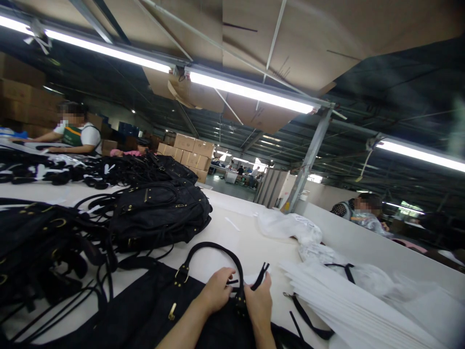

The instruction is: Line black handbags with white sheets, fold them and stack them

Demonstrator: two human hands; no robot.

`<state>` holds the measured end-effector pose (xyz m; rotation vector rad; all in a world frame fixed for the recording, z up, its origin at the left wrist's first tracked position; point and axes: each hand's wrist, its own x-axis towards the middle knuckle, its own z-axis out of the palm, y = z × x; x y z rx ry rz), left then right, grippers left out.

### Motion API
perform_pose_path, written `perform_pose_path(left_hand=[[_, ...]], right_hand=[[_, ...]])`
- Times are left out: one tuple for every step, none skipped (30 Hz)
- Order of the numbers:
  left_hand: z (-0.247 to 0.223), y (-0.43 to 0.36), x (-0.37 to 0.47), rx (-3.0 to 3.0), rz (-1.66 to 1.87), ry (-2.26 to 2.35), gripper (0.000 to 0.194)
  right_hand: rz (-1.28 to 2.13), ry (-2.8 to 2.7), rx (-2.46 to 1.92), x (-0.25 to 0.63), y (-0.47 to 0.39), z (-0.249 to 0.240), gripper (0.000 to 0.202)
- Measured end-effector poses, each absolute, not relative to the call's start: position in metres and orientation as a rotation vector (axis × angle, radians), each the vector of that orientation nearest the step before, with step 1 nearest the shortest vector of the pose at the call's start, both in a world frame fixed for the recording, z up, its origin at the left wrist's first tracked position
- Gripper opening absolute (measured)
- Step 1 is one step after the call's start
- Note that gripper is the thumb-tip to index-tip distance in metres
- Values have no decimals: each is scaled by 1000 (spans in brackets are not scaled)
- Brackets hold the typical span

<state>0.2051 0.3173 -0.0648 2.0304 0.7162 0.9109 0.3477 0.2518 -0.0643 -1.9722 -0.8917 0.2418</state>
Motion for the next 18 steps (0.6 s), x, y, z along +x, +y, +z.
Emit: perform_pose_path(left_hand=[[-66,318,205,2004,953,707,47],[-68,320,205,1968,996,697,39],[-69,322,205,1921,1037,689,34],[-71,324,205,1863,1078,686,29],[-73,327,205,1792,1118,693,26],[-76,330,204,1710,1154,705,25],[-78,334,204,1620,1181,720,24],[-80,337,204,1527,1196,734,22],[-83,341,203,1430,1200,743,21],[-85,344,204,1335,1194,747,21],[-86,347,204,1243,1184,747,23],[-88,349,204,1159,1173,743,25],[-88,350,204,1082,1166,738,29],[-89,351,204,1016,1161,730,32],[-88,351,204,959,1160,720,33],[-88,352,203,910,1160,709,33],[-87,352,202,865,1163,700,31],[-85,352,201,822,1165,695,29]], right_hand=[[119,-934,-2099,348,248,-67,84],[-50,-983,-2222,348,245,-68,83],[-254,-1031,-2316,349,243,-67,82],[-451,-1072,-2359,350,244,-63,79],[-581,-1116,-2353,352,248,-57,75],[-629,-1183,-2331,353,254,-49,69],[-612,-1263,-2308,355,264,-39,63],[-546,-1351,-2294,356,275,-29,57],[-458,-1440,-2287,357,288,-21,52],[-371,-1518,-2286,358,302,-14,48],[-300,-1578,-2291,357,315,-11,43],[-241,-1617,-2305,356,327,-11,38],[-179,-1640,-2328,353,337,-14,33],[-119,-1652,-2357,351,345,-19,30],[-67,-1655,-2386,348,351,-25,29],[-27,-1650,-2411,346,355,-31,28],[1,-1644,-2431,344,357,-36,25],[18,-1644,-2438,343,358,-39,20]])
